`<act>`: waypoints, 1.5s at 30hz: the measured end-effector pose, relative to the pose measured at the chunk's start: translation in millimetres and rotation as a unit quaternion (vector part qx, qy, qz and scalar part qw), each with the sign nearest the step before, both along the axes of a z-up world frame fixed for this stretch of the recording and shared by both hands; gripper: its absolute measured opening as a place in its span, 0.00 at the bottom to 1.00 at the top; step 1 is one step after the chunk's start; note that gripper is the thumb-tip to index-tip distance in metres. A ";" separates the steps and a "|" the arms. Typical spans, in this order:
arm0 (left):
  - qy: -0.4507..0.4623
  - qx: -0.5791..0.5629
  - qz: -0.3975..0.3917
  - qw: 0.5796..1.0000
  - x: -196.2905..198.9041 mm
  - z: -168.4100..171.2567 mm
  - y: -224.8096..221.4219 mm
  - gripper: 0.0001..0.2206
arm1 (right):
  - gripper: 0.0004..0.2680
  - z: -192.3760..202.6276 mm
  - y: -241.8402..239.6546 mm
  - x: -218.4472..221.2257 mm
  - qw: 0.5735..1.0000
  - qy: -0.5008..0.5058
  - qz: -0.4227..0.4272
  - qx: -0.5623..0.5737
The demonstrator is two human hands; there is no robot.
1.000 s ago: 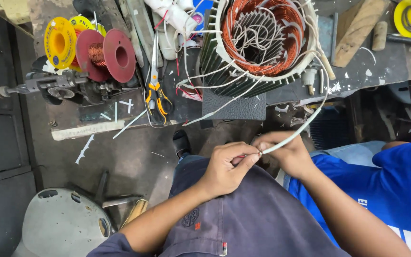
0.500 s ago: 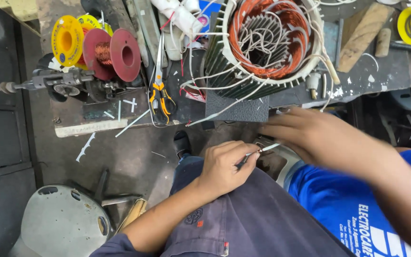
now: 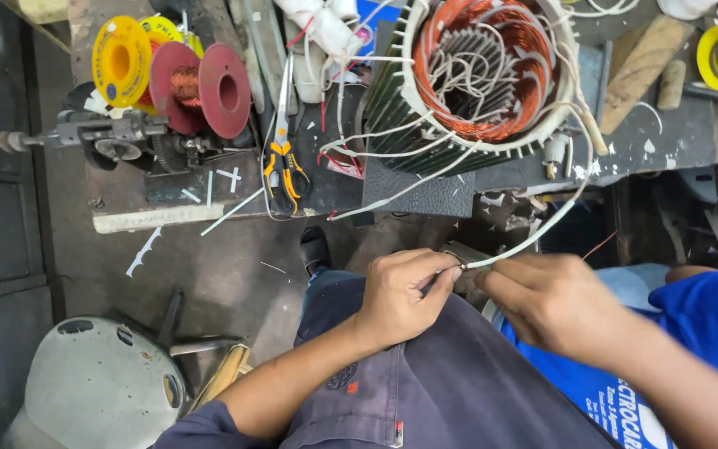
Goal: Repairing an electric motor by stripping, connecting, and organizing the stator wiring
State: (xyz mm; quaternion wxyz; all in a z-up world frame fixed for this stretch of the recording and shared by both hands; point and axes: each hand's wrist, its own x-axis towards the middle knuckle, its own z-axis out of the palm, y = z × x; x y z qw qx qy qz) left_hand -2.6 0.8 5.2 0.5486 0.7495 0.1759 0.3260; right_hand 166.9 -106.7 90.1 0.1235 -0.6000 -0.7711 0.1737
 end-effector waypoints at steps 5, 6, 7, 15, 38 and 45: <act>-0.027 -0.108 -0.003 0.994 8.5 -7.1 -1.6 0.05 | 0.05 -63.3 -24.9 -23.3 0.964 0.138 -0.185 0.135; -0.025 -0.128 -0.005 0.991 8.4 -8.0 -2.5 0.05 | 0.05 -76.9 -29.3 -30.2 0.944 0.158 -0.236 0.165; -0.020 -0.127 -0.009 0.992 7.9 -8.5 -2.9 0.05 | 0.05 -83.7 -32.0 -33.4 0.943 0.162 -0.241 0.165; 0.017 0.000 -0.001 1.000 6.7 0.1 -2.1 0.04 | 0.08 -59.8 -34.2 -44.0 0.877 0.223 -0.408 0.120; 0.004 -0.265 -0.014 0.964 10.5 -17.3 -18.4 0.03 | 0.05 -151.5 -50.8 -39.1 0.746 0.490 -0.430 0.138; 0.023 -0.362 -0.040 0.931 11.9 -30.8 -16.1 0.03 | 0.05 -199.3 -26.7 -38.7 0.580 0.677 -0.437 0.120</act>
